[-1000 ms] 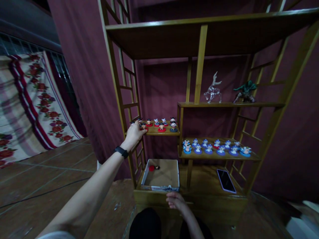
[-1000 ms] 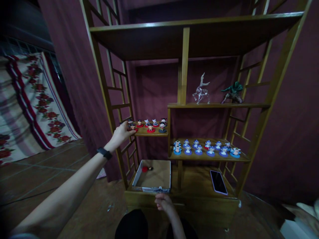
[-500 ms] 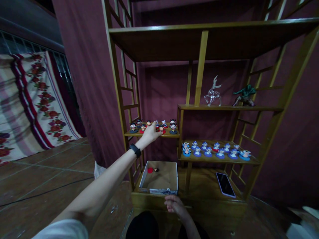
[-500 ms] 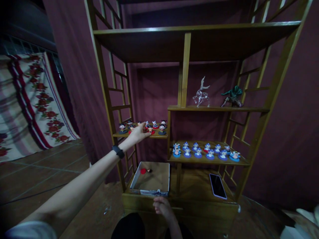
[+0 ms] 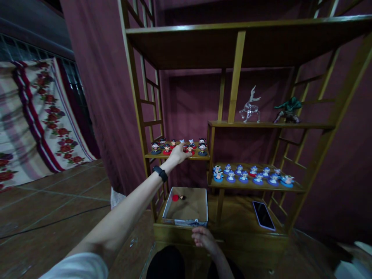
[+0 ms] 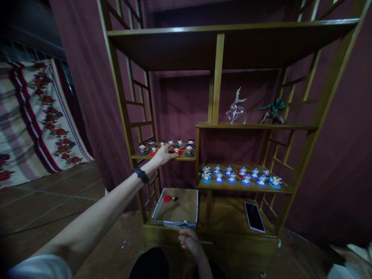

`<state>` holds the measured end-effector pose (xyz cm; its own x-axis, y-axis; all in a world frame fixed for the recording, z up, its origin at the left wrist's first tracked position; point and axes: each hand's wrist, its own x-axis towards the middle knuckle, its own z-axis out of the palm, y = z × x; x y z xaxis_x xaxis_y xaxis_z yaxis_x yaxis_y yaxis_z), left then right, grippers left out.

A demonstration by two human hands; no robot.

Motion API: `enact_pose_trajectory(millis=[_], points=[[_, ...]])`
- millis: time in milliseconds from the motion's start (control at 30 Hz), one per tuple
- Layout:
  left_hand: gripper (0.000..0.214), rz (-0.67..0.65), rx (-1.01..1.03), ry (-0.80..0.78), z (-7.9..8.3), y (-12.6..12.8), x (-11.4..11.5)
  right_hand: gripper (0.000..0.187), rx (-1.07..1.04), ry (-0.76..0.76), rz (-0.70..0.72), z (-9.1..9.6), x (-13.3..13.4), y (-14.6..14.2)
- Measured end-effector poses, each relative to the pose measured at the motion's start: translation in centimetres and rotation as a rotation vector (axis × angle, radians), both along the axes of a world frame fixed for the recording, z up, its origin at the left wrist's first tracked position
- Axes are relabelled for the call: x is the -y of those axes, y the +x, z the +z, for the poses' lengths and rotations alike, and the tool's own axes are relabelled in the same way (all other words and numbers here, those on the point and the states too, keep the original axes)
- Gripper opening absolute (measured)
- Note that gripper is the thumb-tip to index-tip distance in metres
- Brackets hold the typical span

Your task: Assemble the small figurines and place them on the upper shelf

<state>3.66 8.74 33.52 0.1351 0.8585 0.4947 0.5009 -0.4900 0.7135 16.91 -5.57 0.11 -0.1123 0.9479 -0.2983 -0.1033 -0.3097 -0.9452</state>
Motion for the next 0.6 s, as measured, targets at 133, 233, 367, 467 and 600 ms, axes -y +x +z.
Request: enact_pose_trajectory(millis=[133, 233, 367, 467, 600], points=[[0.068, 0.021, -0.047, 0.013, -0.1, -0.1, -0.1, 0.03, 0.0, 0.011, -0.017, 0.0, 0.0, -0.1], [0.07, 0.036, -0.05, 0.009, -0.1, -0.2, 0.0, 0.031, 0.009, 0.008, -0.027, 0.1, 0.1, -0.1], [0.07, 0.039, -0.052, 0.005, -0.1, -0.2, 0.2, 0.034, 0.016, -0.005, -0.021, 0.2, 0.2, 0.0], [0.068, 0.019, -0.037, 0.012, 0.0, -0.1, 0.5, 0.036, 0.034, -0.005, -0.008, 0.1, 0.0, 0.0], [0.061, 0.038, -0.027, 0.104, 0.1, -0.2, 2.3, 0.035, 0.063, 0.007, 0.001, -0.3, -0.2, 0.0]])
